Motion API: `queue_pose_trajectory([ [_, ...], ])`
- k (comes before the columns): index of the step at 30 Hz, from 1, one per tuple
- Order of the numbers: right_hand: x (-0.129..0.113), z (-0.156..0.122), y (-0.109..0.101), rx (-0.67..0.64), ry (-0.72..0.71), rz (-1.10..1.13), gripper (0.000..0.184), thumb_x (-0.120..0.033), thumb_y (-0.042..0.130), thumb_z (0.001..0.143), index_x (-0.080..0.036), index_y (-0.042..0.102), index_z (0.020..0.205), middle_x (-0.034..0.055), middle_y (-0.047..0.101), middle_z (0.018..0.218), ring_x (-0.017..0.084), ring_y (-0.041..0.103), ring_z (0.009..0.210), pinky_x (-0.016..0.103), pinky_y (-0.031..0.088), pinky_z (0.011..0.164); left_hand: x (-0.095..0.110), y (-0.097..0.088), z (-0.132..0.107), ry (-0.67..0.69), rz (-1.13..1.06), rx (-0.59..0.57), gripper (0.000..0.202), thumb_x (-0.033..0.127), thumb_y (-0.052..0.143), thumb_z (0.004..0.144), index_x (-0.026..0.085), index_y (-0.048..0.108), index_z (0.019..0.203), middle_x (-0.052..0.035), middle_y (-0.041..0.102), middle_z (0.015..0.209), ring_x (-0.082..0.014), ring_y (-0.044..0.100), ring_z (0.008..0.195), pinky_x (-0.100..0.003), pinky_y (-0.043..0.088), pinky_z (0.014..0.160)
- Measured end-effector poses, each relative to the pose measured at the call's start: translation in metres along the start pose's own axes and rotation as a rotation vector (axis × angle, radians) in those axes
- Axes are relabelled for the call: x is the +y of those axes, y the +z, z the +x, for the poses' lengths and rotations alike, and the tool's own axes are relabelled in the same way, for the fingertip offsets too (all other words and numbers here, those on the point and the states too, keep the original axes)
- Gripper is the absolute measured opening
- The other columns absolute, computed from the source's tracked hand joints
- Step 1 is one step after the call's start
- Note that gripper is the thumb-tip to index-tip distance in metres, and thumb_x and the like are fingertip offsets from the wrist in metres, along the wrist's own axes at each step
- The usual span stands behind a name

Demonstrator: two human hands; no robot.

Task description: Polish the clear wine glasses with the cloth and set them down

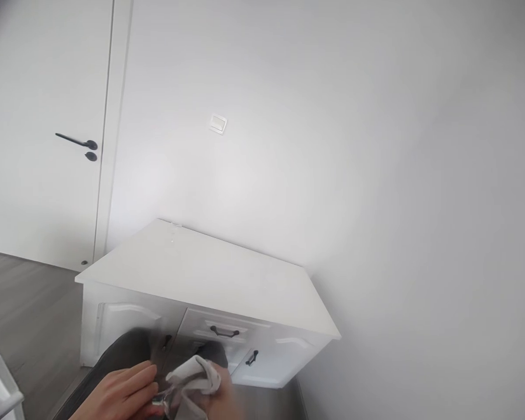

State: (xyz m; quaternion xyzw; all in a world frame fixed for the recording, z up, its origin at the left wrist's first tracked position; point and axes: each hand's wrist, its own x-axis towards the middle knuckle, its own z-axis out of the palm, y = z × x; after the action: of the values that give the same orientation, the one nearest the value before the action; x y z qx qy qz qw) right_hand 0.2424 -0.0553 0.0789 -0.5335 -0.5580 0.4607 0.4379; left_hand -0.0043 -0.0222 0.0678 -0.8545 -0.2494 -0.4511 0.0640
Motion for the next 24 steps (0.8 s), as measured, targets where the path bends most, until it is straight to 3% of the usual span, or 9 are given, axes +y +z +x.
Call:
queue_pose_trajectory([
  [3, -0.004, 0.007, -0.012, 0.048, -0.165, 0.012, 0.048, -0.064, 0.087, 0.073, -0.023, 0.085, 0.099, 0.0107, 0.079, 0.096, 0.034, 0.072, 0.093, 0.044, 0.058, 0.089, -0.008, 0.001, -0.014, -0.127, -0.063, 0.04, 0.031, 0.017, 0.058, 0.102, 0.021, 0.057, 0.072, 0.0008, 0.057, 0.067, -0.0125, 0.056, 0.055, -0.026, 0.038, 0.052],
  [6, -0.004, 0.017, -0.009, 0.124, -0.135, 0.379, 0.05, -0.068, 0.08, 0.082, -0.026, 0.083, 0.108, 0.0105, 0.079, 0.117, 0.035, 0.071, 0.113, 0.047, 0.057, 0.101, -0.012, 0.007, -0.02, -0.395, -0.187, 0.128, 0.033, 0.022, 0.063, 0.102, 0.019, 0.061, 0.068, 0.0016, 0.054, 0.066, -0.0094, 0.052, 0.053, -0.021, 0.038, 0.051],
  [8, 0.001, 0.022, 0.009, 0.077, -0.061, 0.676, 0.056, -0.073, 0.074, 0.086, -0.027, 0.08, 0.118, 0.0102, 0.073, 0.136, 0.035, 0.063, 0.134, 0.051, 0.049, 0.116, -0.004, 0.017, -0.017, -0.616, -0.326, 0.163, 0.042, 0.031, 0.063, 0.102, 0.018, 0.06, 0.062, 0.0009, 0.051, 0.064, -0.01, 0.051, 0.054, -0.02, 0.037, 0.051],
  [11, 0.007, 0.025, 0.048, -0.062, -0.011, 0.845, 0.073, -0.081, 0.077, 0.075, -0.028, 0.078, 0.125, 0.0123, 0.07, 0.142, 0.038, 0.057, 0.142, 0.057, 0.047, 0.117, 0.021, 0.039, -0.007, -0.901, -0.672, 0.118, 0.054, 0.049, 0.067, 0.099, 0.016, 0.059, 0.058, -0.0025, 0.054, 0.068, -0.0131, 0.054, 0.061, -0.022, 0.041, 0.056],
  [14, -0.001, 0.025, 0.067, -0.037, -0.029, 0.807, 0.067, -0.068, 0.084, 0.075, -0.026, 0.076, 0.126, 0.0149, 0.072, 0.137, 0.039, 0.059, 0.139, 0.054, 0.047, 0.118, 0.041, 0.052, 0.0, -1.128, -1.113, 0.061, 0.061, 0.066, 0.07, 0.092, 0.015, 0.056, 0.061, -0.0024, 0.054, 0.066, -0.0098, 0.044, 0.053, -0.022, 0.032, 0.049],
  [17, -0.018, 0.025, 0.058, -0.088, -0.008, 0.786, 0.06, -0.044, 0.089, 0.074, -0.03, 0.072, 0.13, 0.0105, 0.07, 0.14, 0.035, 0.063, 0.136, 0.049, 0.049, 0.116, 0.042, 0.048, 0.004, -1.335, -1.63, -0.093, 0.066, 0.074, 0.076, 0.082, 0.018, 0.049, 0.062, 0.0039, 0.038, 0.056, -0.0058, 0.024, 0.047, -0.021, 0.011, 0.042],
  [20, -0.029, 0.025, 0.044, -0.234, -0.021, 0.711, 0.065, -0.037, 0.094, 0.068, -0.028, 0.07, 0.128, 0.0104, 0.07, 0.137, 0.033, 0.068, 0.127, 0.047, 0.053, 0.108, 0.036, 0.04, 0.007, -1.405, -1.91, -0.182, 0.068, 0.074, 0.086, 0.072, 0.018, 0.047, 0.063, 0.0057, 0.035, 0.057, -0.0052, 0.023, 0.05, -0.019, 0.007, 0.041],
  [24, -0.031, 0.022, 0.04, -0.259, -0.042, 0.614, 0.064, -0.04, 0.096, 0.07, -0.027, 0.069, 0.127, 0.01, 0.075, 0.123, 0.031, 0.072, 0.115, 0.049, 0.052, 0.107, 0.036, 0.046, 0.003, -1.262, -1.555, -0.152, 0.075, 0.085, 0.074, 0.077, 0.017, 0.049, 0.055, 0.003, 0.042, 0.049, -0.0027, 0.027, 0.038, -0.022, 0.011, 0.039],
])
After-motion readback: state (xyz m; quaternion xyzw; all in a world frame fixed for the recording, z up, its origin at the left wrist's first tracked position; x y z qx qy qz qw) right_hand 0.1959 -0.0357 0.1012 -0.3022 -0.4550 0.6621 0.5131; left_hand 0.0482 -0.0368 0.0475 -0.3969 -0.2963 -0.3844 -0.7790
